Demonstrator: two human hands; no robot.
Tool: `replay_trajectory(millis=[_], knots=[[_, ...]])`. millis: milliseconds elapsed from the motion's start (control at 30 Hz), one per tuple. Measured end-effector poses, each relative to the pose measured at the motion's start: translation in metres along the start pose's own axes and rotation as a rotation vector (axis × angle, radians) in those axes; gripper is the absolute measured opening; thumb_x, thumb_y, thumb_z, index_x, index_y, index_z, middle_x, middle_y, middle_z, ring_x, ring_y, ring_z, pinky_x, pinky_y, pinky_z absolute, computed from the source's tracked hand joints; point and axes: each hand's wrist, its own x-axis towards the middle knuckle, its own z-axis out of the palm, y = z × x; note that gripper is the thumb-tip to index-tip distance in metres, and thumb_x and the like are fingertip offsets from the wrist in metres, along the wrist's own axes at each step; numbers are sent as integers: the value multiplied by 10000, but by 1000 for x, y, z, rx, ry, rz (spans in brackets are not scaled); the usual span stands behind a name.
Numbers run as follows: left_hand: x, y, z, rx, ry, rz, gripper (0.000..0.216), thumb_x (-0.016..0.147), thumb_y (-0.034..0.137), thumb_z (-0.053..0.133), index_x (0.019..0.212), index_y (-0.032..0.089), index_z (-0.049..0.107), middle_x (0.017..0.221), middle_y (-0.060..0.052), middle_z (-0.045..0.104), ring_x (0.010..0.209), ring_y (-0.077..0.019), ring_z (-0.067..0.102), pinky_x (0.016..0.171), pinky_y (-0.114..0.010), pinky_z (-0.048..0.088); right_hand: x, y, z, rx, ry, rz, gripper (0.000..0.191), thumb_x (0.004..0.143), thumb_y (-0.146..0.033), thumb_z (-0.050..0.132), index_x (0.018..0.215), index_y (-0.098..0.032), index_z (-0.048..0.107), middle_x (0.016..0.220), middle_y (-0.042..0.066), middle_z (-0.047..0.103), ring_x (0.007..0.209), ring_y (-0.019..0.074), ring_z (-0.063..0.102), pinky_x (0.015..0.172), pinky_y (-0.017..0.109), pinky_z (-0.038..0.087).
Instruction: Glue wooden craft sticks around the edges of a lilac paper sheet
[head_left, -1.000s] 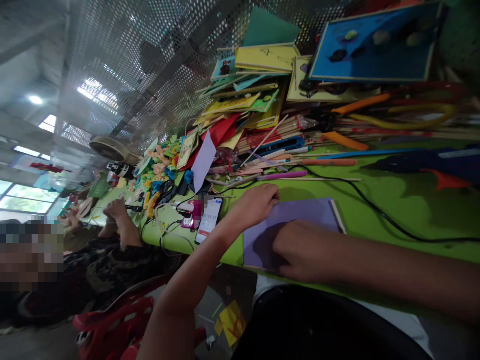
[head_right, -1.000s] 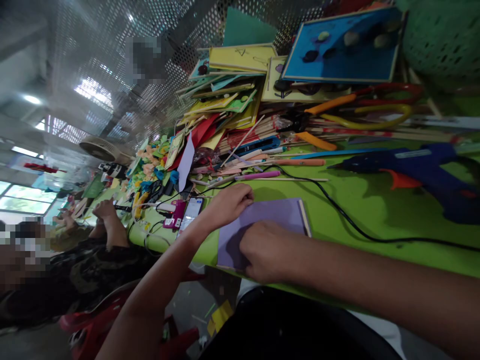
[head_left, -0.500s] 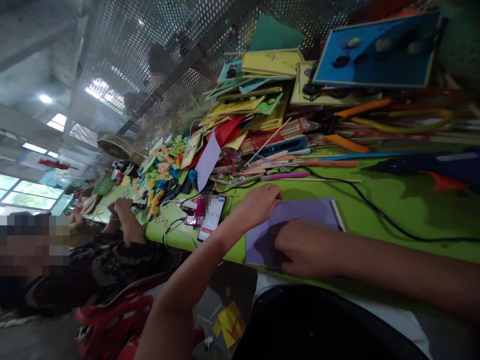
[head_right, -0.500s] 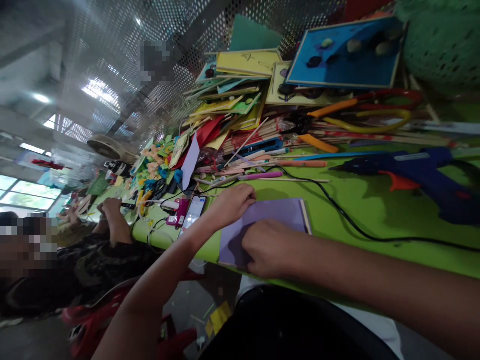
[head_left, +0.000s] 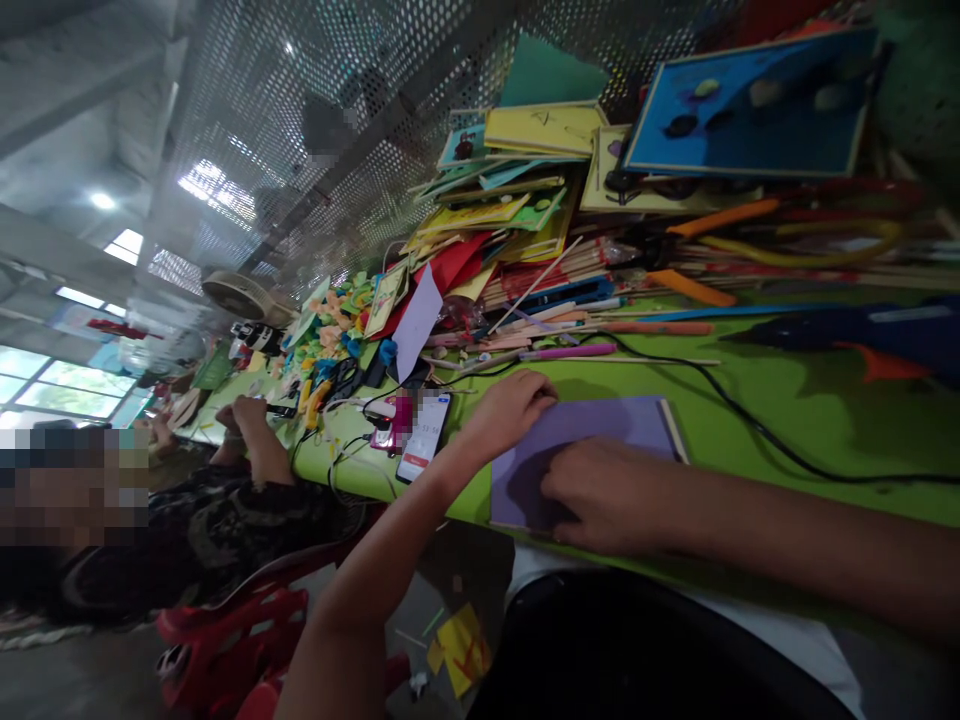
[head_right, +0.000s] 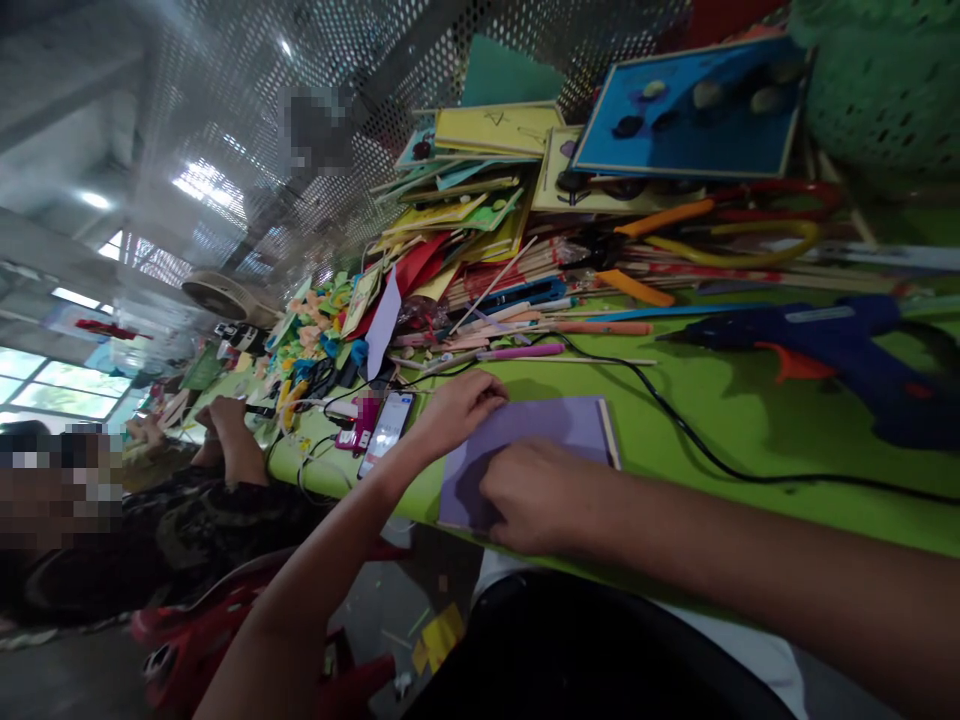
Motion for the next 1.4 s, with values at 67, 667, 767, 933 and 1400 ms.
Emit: replay_trajectory(millis=[67,667,767,933,1400], knots=[[0,0,-2,-16,-9,4,78,1000,130,599,995,177,661,1001,-45,727,960,-177,674,880,-305,528,0,0,1,4,-2,-1,296,861,-453,663,815,-194,800,788,97,775,667,198,634,583,337,267],[-5,9,3,294,40,117,165,1033,115,515,1036,178,667,1036,-62,713,987,-211,658,858,-327,515,1,-7,-8,-16,-72,57,255,848,-383,658,855,-183,816,841,121,802,709,223,673,622,337,354],[-1,6,0,181,20,96,134,1052,169,543,1010,187,668,1033,-50,729,999,-202,669,884,-326,516,1,-5,-5,-9,-43,53,264,850,-384,654,837,-175,814,838,129,801,698,225,670,612,343,350],[4,7,-7,122,-19,69,99,1034,179,591,984,178,678,1022,-56,743,998,-205,676,884,-332,520,1,-4,-4,-11,-43,47,269,855,-376,644,836,-178,825,857,129,811,697,212,675,605,339,343],[14,5,-12,110,-69,24,114,1011,145,569,977,185,671,1006,-52,755,964,-204,693,869,-338,525,1,-4,-4,-10,-42,66,215,793,-300,649,855,-185,820,863,127,811,745,223,703,618,321,384]])
